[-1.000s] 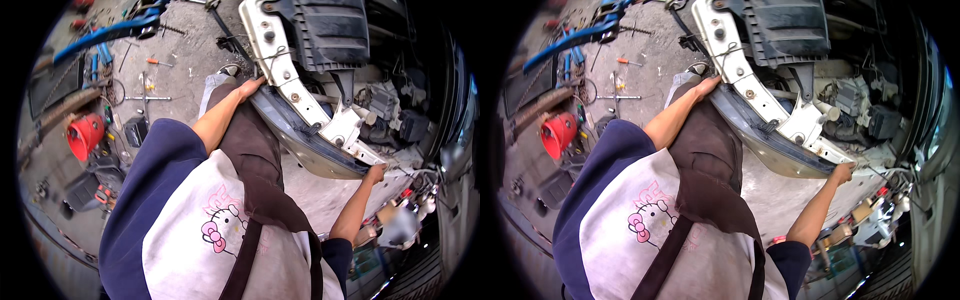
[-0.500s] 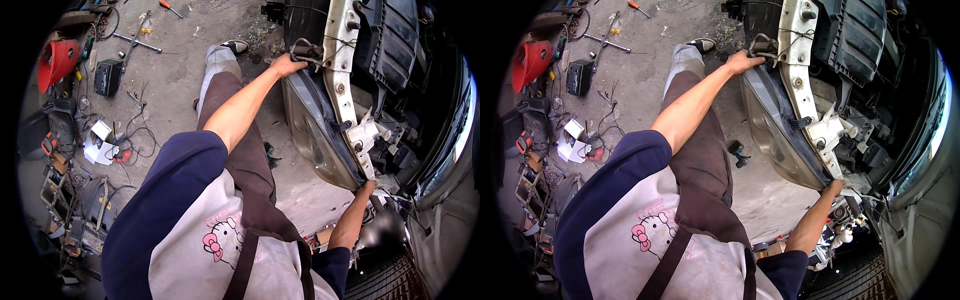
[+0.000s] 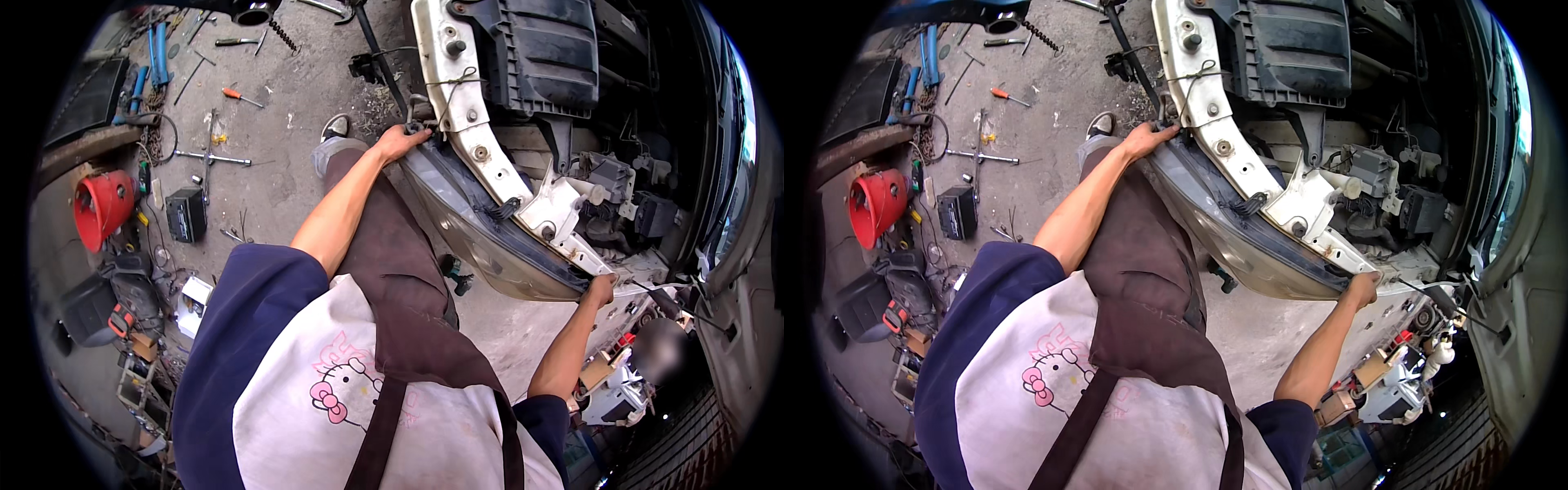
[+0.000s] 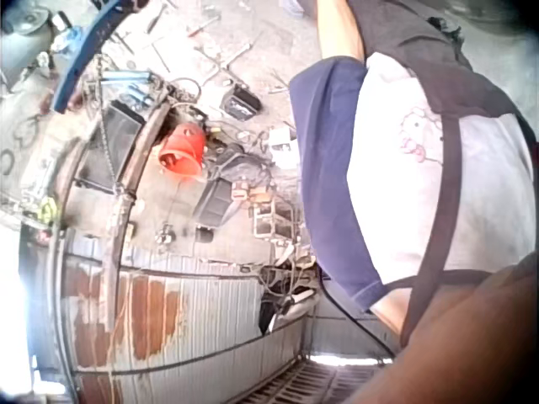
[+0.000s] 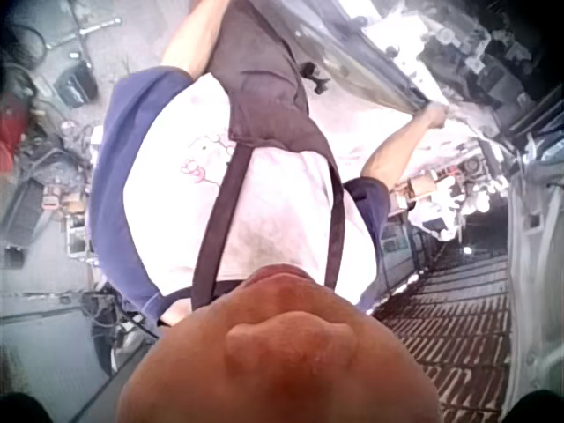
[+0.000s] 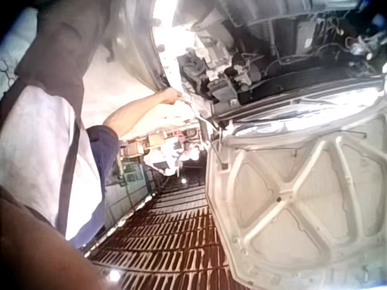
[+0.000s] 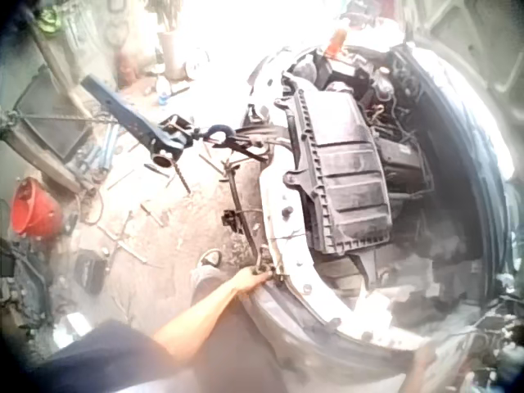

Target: The person works on the front of a white car with the hood open, using a pry bar to remove a metal support beam from the bumper area. They then use a wrench to tighten bolts on the car's frame and adjust the bumper alignment.

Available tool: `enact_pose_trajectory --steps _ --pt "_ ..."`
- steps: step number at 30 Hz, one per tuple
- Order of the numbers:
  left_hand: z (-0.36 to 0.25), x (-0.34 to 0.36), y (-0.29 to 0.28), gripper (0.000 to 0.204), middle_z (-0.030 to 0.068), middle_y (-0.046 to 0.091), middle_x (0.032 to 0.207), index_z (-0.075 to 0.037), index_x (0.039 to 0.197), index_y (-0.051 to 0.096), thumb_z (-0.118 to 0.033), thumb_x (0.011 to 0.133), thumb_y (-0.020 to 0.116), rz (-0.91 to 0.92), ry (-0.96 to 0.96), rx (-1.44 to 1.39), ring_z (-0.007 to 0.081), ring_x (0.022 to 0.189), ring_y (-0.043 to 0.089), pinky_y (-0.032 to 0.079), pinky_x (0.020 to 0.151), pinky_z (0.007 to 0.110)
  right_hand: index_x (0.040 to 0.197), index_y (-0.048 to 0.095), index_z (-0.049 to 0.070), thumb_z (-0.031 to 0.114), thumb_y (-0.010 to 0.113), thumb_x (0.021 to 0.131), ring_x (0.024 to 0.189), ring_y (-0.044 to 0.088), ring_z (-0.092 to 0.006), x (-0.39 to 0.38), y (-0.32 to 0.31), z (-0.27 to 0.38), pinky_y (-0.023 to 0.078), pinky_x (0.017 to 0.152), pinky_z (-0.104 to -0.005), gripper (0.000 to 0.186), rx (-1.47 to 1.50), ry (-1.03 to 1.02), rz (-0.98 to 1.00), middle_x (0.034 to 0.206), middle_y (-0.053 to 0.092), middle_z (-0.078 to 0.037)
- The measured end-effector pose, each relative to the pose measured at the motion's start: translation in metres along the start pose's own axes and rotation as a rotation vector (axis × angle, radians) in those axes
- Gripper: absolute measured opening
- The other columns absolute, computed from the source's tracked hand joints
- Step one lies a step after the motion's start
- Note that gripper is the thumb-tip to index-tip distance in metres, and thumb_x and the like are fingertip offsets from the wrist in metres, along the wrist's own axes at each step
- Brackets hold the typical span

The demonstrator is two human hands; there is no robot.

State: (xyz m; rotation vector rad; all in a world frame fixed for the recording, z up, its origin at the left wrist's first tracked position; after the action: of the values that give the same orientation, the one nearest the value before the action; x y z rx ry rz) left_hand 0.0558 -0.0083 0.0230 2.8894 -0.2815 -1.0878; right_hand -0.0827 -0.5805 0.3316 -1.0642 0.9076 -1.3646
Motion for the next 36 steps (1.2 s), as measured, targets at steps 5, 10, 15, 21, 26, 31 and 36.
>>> enact_pose_trajectory --steps 5,10,15,21,26,31,36 --pt "-0.029 0.014 -0.019 0.078 0.0232 0.068 0.105 0.003 0.108 0.068 -0.070 0.079 0.060 0.205 -0.090 0.897 0.0368 0.105 0.064 0.049 0.089 0.042 0.126 0.036 -0.017 0.065 0.038 0.090 0.117 0.054 -0.0455 0.005 -0.004 0.003 0.043 0.098 -0.0511 0.089 -0.173 -0.009 -0.041 0.128 0.051 -0.034" --pt "-0.083 0.004 -0.012 0.060 0.0190 0.066 0.114 -0.015 0.122 0.064 -0.055 0.077 0.070 0.190 0.139 0.870 0.0378 0.108 0.061 0.049 0.091 0.045 0.125 0.038 -0.013 0.069 0.035 0.090 0.114 0.056 -0.0461 -0.002 -0.009 -0.003 0.043 0.095 -0.0517 0.090 -0.219 0.016 -0.053 0.124 0.055 -0.033" --pt "-0.053 0.034 0.001 0.034 0.0236 0.065 0.108 -0.008 0.111 0.067 -0.024 0.081 0.066 0.246 0.327 0.703 0.0407 0.104 0.060 0.048 0.090 0.046 0.120 0.044 -0.012 0.068 0.035 0.090 0.110 0.059 -0.0458 0.006 -0.008 -0.002 0.047 0.091 -0.0532 0.085 -0.248 0.005 -0.104 0.119 0.058 -0.033" --pt "-0.098 0.021 0.003 0.026 0.0247 0.067 0.095 -0.004 0.099 0.067 -0.017 0.077 0.061 0.129 0.373 1.029 0.0437 0.091 0.063 0.051 0.081 0.050 0.116 0.043 -0.013 0.065 0.035 0.092 0.104 0.062 -0.0456 0.000 -0.009 0.005 0.050 0.086 -0.0522 0.082 -0.281 -0.001 -0.107 0.114 0.059 -0.032" --pt "-0.111 0.020 -0.006 0.010 0.0170 0.067 0.075 -0.009 0.077 0.068 -0.016 0.071 0.064 0.048 0.754 1.276 0.0374 0.070 0.066 0.052 0.062 0.047 0.119 0.039 -0.014 0.064 0.035 0.093 0.106 0.060 -0.0455 -0.009 -0.014 0.016 0.049 0.089 -0.0516 0.083 -0.282 0.013 -0.077 0.116 0.057 -0.032" --pt "-0.093 0.030 -0.021 0.021 0.0211 0.069 0.085 -0.002 0.096 0.068 -0.013 0.079 0.062 -0.045 0.560 0.978 0.0407 0.079 0.066 0.053 0.072 0.047 0.121 0.037 -0.014 0.062 0.034 0.094 0.104 0.061 -0.0452 -0.013 -0.017 0.014 0.050 0.087 -0.0503 0.081 -0.283 0.012 -0.051 0.117 0.054 -0.033" --pt "0.011 0.062 -0.059 0.033 0.0158 0.066 0.109 0.007 0.118 0.059 -0.012 0.091 0.057 0.180 -0.196 0.157 0.0211 0.092 0.066 0.056 0.072 0.033 0.127 0.034 -0.011 0.057 0.039 0.096 0.096 0.064 -0.0448 -0.010 -0.018 0.009 0.053 0.080 -0.0494 0.075 -0.273 0.020 -0.060 0.117 0.053 -0.032"
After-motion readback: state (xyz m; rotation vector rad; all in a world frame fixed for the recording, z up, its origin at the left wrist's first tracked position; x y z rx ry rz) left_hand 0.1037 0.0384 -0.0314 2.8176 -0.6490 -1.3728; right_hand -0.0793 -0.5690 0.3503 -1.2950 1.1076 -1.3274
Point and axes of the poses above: each hand's wrist, its own x-axis towards the middle knuckle, its own y-axis out of the palm, z = x × y, the point moved 9 cm from there along x, towards the middle knuckle
